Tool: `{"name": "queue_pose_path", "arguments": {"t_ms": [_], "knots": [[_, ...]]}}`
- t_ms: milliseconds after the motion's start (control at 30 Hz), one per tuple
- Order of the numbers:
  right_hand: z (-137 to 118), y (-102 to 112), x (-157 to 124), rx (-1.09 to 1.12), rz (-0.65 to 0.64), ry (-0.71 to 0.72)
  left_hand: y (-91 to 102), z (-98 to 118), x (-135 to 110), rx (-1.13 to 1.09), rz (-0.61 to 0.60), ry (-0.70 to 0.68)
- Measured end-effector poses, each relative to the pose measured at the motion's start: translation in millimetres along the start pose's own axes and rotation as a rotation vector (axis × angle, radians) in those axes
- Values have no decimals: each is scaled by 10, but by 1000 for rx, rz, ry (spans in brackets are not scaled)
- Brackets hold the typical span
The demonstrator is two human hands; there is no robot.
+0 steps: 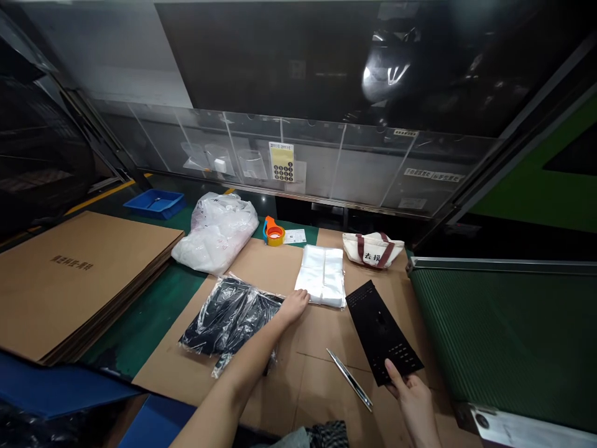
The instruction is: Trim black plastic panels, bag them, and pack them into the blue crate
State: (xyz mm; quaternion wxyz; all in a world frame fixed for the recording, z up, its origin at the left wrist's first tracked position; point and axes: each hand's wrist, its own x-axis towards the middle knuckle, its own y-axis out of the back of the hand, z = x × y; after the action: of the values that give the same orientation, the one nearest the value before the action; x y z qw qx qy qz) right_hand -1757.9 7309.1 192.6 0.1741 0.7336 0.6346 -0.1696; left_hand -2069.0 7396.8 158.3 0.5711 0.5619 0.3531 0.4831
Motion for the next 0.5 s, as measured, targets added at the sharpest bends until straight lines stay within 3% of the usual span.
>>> {"name": "queue_pose_path", "arguments": {"t_ms": [200, 500], "knots": [[116, -74, 30, 215, -24, -69, -183, -44, 154, 161, -26, -87], [97, -189, 88, 227, -52, -76, -220, -112, 226, 233, -79, -134]]}}
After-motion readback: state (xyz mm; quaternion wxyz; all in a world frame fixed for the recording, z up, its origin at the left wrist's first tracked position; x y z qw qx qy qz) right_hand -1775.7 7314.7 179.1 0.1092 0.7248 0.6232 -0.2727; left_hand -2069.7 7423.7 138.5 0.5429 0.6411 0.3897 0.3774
